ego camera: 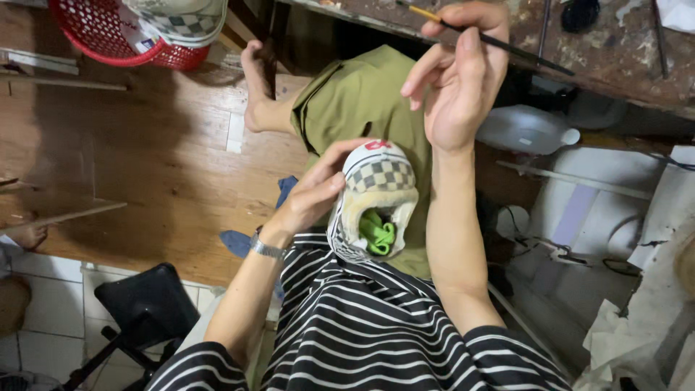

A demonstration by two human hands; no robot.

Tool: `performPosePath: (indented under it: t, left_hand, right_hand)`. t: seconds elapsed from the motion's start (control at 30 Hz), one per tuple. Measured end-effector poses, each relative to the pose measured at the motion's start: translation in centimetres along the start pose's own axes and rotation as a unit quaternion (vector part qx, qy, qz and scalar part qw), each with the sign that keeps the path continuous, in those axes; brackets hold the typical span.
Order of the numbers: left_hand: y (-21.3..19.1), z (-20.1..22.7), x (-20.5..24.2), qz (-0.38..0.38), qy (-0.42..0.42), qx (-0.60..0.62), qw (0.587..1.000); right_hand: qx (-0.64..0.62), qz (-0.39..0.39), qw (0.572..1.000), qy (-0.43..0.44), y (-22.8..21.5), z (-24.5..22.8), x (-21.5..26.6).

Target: The person paints the checkered pattern on a slip-on shoe using a small brush and black paint. They hold the shoe in their left hand and carefully apply paint to the black squares, occasionally dipping the brush into a small container on the workbench.

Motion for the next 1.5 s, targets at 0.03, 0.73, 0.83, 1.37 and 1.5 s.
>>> performPosePath:
  t: [0.03,0.73,0.83,1.37,1.5]
  left_hand:
    - [-0.4,-0.7,-0.2,0.000,-0.001,0.000,1.000]
    - [3.3,11.0,-3.4,0.282,0.277,-0.204,0.896]
    - [2.8,12.2,-4.7,0.324,0.316,-0.150,0.879]
    - [1.5,10.4,-6.9,0.320,0.307,-0.126,0.887]
    - [1.9,10.0,-7.1,0.338,0.302,-0.144,0.880]
  right_hand:
    - [0.000,0.001,1.000,0.001,-0.1,0.0,0.0]
    - [-0.096,0.081,0.991,-0.042,-7.1,-4.7,2.1]
    - [-0.038,0.253,0.966,-0.028,-10.2,-4.9,5.1]
    - [0.081,0.372,0.923,-0.049,-10.7,-4.5,15.1]
    - [0.094,0.348,0.917,-0.172,-9.0,-5.3,16.2]
Point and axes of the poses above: each hand's wrist, its own x-axis away from the middle knuckle, its own y-axis out of the palm, z = x × y, the point moved 10 cm from there along -x, towards the middle knuckle, and after that the axes turned 8 degrees about z, right-handed, at the moved point
